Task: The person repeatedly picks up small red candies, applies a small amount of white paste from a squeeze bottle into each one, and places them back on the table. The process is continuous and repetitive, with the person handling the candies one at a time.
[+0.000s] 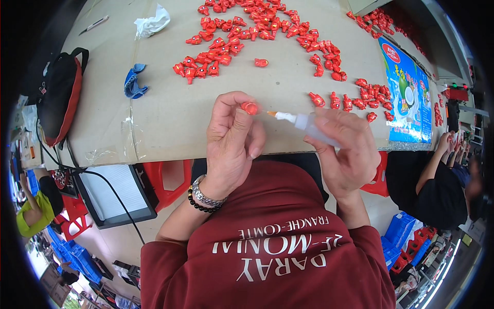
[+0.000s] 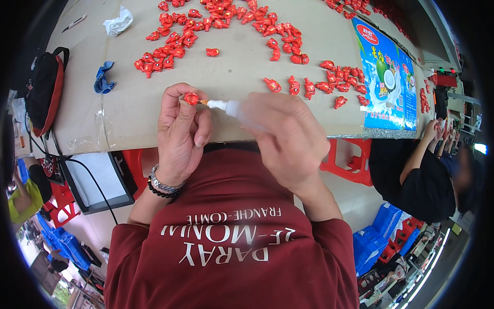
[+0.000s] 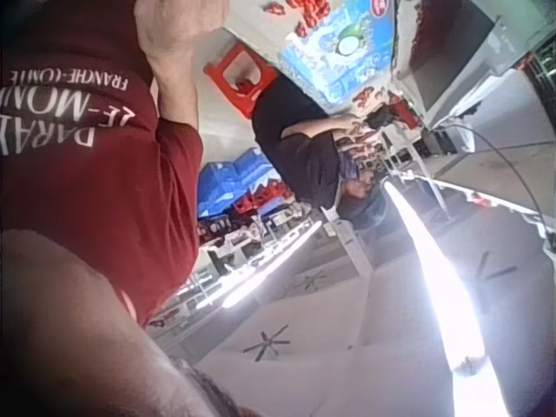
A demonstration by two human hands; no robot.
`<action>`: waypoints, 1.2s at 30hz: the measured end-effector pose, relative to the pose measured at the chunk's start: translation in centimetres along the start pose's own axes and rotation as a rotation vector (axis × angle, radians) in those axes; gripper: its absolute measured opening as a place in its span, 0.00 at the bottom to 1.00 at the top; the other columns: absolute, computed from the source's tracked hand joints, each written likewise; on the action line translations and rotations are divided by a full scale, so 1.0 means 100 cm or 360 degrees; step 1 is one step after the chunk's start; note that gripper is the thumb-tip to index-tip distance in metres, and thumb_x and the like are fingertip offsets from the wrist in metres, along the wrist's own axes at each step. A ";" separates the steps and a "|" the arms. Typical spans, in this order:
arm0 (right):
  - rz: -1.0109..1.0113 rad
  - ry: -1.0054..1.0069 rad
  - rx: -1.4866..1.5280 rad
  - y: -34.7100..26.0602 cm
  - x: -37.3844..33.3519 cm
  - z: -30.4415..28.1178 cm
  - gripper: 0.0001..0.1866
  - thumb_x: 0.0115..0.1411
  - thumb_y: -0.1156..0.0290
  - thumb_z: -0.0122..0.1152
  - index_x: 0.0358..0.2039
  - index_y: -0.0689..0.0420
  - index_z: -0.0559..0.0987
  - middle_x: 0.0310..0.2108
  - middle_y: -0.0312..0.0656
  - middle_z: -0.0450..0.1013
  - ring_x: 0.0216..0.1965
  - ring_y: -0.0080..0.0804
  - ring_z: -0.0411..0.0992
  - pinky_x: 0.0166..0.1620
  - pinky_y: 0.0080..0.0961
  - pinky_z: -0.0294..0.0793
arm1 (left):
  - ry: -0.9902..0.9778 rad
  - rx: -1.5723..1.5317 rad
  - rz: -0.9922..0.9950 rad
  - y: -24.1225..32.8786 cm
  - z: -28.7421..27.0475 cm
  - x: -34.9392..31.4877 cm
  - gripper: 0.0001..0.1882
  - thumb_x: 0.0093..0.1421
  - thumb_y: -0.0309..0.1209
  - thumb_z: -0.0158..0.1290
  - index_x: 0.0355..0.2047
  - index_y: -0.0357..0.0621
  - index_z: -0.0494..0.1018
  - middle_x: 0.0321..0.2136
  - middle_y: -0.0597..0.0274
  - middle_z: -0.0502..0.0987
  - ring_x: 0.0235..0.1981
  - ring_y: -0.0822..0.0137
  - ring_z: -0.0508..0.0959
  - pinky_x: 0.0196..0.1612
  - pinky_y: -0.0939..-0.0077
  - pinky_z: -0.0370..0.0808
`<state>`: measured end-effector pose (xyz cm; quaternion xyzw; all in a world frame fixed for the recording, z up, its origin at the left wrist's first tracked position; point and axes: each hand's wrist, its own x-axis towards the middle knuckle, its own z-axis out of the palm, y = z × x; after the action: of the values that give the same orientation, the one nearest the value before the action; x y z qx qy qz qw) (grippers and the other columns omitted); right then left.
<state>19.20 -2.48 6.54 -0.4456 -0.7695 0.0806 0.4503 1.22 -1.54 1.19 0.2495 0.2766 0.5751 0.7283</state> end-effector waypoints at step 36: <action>0.1286 -0.0365 0.1336 0.018 0.043 0.044 0.08 0.52 0.73 0.66 0.30 0.63 0.77 0.24 0.41 0.75 0.19 0.22 0.70 0.22 0.18 0.70 | 0.0049 -0.0129 -0.0146 0.018 -0.008 -0.015 0.09 0.65 0.32 0.48 0.42 0.39 0.68 0.34 0.65 0.73 0.14 0.82 0.61 0.16 0.89 0.56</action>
<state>16.13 3.03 5.68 -0.4754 -0.4848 0.5908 0.4358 -0.91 -2.58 2.02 0.1980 0.2754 0.5556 0.7592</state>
